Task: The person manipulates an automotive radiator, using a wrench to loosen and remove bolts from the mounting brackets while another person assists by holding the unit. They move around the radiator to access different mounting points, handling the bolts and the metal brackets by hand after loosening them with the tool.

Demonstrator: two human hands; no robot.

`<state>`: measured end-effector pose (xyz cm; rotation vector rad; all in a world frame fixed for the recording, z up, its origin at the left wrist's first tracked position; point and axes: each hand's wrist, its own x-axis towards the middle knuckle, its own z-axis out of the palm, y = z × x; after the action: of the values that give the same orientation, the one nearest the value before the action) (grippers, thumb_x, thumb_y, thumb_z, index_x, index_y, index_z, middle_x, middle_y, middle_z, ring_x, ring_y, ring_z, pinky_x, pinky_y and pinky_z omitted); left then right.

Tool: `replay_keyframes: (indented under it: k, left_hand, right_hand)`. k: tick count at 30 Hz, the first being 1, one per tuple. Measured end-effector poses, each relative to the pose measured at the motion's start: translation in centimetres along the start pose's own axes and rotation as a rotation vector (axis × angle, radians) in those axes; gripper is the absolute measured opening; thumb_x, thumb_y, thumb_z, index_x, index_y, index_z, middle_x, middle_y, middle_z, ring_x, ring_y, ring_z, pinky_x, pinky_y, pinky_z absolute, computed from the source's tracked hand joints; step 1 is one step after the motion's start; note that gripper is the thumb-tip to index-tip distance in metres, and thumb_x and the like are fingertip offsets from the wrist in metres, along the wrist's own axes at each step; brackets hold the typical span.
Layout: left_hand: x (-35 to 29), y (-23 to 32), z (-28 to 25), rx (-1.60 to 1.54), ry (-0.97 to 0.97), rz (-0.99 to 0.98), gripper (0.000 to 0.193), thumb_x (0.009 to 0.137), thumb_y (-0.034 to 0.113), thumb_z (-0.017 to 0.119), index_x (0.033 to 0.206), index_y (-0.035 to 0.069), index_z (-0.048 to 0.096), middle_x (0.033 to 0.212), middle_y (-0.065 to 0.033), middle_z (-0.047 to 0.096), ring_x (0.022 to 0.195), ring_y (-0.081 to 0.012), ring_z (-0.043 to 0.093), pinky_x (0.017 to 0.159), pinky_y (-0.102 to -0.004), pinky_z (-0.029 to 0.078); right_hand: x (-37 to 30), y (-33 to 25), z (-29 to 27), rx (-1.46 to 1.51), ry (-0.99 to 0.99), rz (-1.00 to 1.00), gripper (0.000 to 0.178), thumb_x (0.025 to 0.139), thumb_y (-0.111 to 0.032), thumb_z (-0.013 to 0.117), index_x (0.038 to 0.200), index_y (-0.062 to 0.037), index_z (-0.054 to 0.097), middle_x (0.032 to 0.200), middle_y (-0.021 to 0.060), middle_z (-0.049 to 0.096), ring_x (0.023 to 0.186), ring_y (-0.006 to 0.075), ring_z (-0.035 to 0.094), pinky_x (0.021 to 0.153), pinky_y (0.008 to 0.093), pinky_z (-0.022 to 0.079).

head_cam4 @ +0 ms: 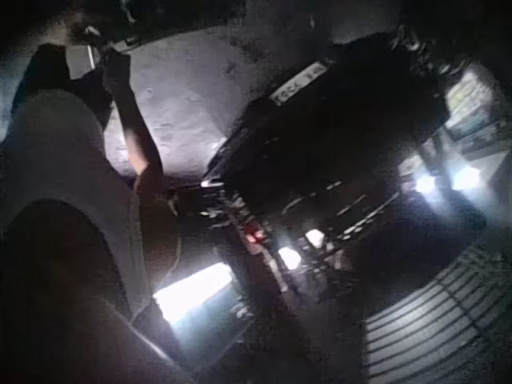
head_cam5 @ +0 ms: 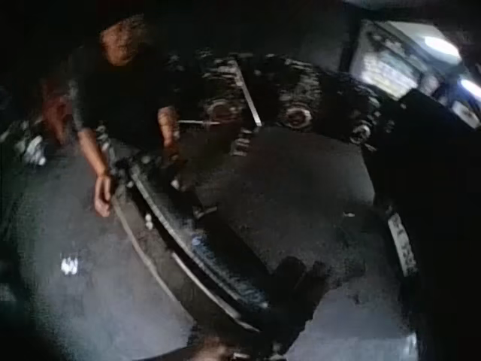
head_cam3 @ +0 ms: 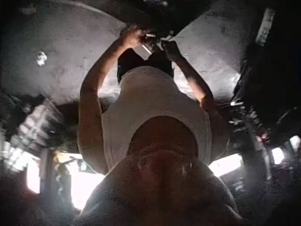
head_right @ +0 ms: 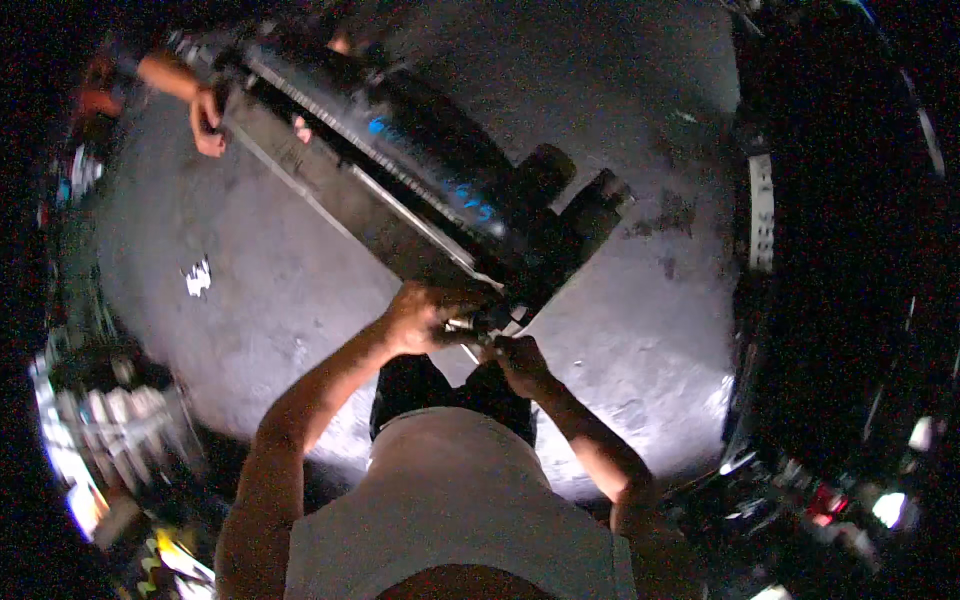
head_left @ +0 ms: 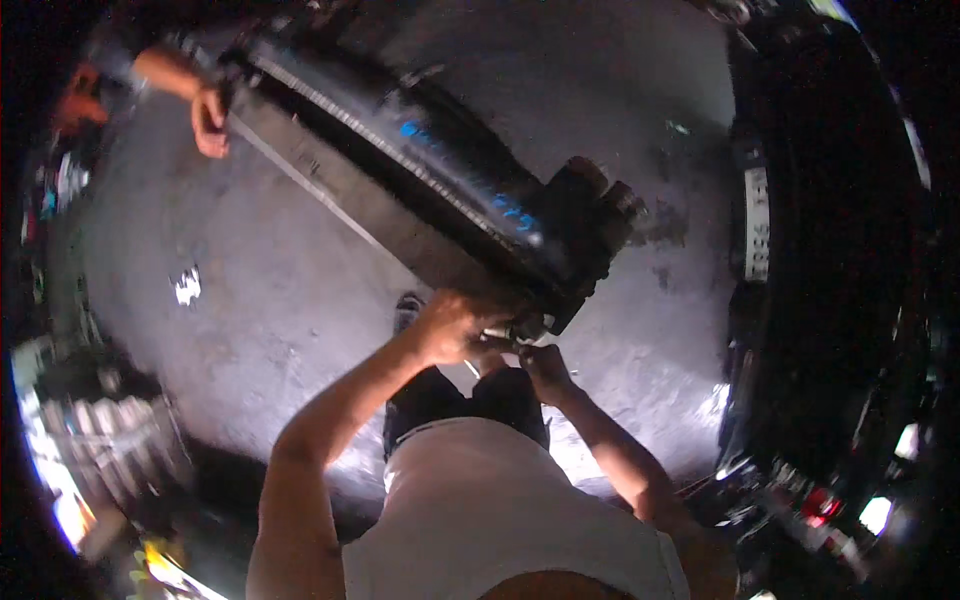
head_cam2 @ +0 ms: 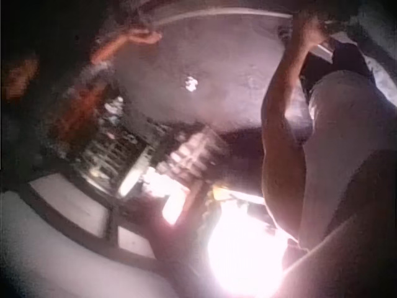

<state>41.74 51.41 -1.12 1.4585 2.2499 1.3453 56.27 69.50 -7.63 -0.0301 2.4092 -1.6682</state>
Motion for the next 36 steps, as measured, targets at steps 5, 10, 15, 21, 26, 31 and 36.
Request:
replay_keyframes:
  k: [5,10,15,21,26,31,36]
  left_hand:
    - [0.8,-0.6,-0.4,-0.107,-0.161,-0.044,0.046,0.067,0.022,0.077,0.110,0.013,0.063,0.104,-0.0078,0.065,0.086,-0.0278,0.064,0.070,-0.0367,0.053]
    - [0.1,-0.4,0.5,-0.093,-0.231,-0.081,0.037,0.072,0.027,0.074,0.105,0.014,0.066,0.092,-0.0069,0.068,0.076,-0.0267,0.065,0.067,-0.0363,0.053]
    - [0.9,0.8,1.4,-0.048,-0.175,-0.077,0.048,0.070,0.037,0.073,0.112,0.017,0.064,0.096,-0.0101,0.067,0.080,-0.0289,0.066,0.071,-0.0397,0.052]
    - [1.1,1.6,0.8,0.020,-0.241,-0.154,0.045,0.074,0.038,0.071,0.109,0.010,0.064,0.096,-0.0132,0.067,0.084,-0.0326,0.064,0.076,-0.0391,0.051]
    - [-0.3,0.0,3.0,0.022,0.015,-0.077,0.047,0.069,0.034,0.074,0.110,0.015,0.064,0.089,-0.0113,0.067,0.079,-0.0314,0.065,0.069,-0.0410,0.051]
    - [-1.6,-1.2,2.6,0.280,0.012,-0.126,0.039,0.070,0.032,0.074,0.102,0.013,0.065,0.081,-0.0118,0.066,0.073,-0.0328,0.063,0.061,-0.0419,0.050]
    - [-0.1,0.0,2.0,0.106,0.084,0.042,0.036,0.074,0.030,0.071,0.103,0.011,0.063,0.083,-0.0136,0.066,0.076,-0.0346,0.063,0.063,-0.0422,0.051]
  right_hand:
    - [-0.5,-5.7,-3.8,-0.337,-0.141,0.219,0.035,0.093,-0.036,0.045,0.097,-0.0083,0.066,0.082,0.0156,0.066,0.067,0.0344,0.061,0.063,0.0430,0.048]
    - [-2.3,-12.6,-4.4,-0.450,0.009,0.466,0.027,0.090,-0.031,0.054,0.086,-0.0047,0.060,0.068,0.0189,0.059,0.066,0.0392,0.057,0.059,0.0448,0.043]
    - [-4.5,-15.7,-4.2,-0.506,0.246,0.498,0.023,0.090,-0.026,0.054,0.089,-0.0045,0.062,0.068,0.0165,0.060,0.067,0.0361,0.059,0.060,0.0438,0.044]
    - [-3.3,-20.3,-4.6,-0.882,0.215,0.306,0.013,0.085,-0.013,0.055,0.088,-0.0055,0.064,0.078,0.0141,0.063,0.072,0.0322,0.061,0.067,0.0433,0.047]
    - [-3.4,-19.5,-5.0,-0.870,0.168,0.097,0.021,0.081,-0.010,0.060,0.101,-0.0047,0.060,0.078,0.0135,0.064,0.075,0.0288,0.063,0.067,0.0406,0.049]
    - [-5.5,-7.4,-1.6,0.465,0.844,-0.243,0.038,0.084,-0.024,0.063,0.116,-0.0041,0.056,0.095,0.0066,0.062,0.080,0.0132,0.058,0.069,0.0263,0.046]
    - [0.2,-1.3,14.0,0.360,1.220,-0.258,0.058,0.087,-0.022,0.058,0.137,-0.0033,0.034,0.135,0.0152,0.041,0.124,0.0260,0.040,0.098,0.0402,0.037]
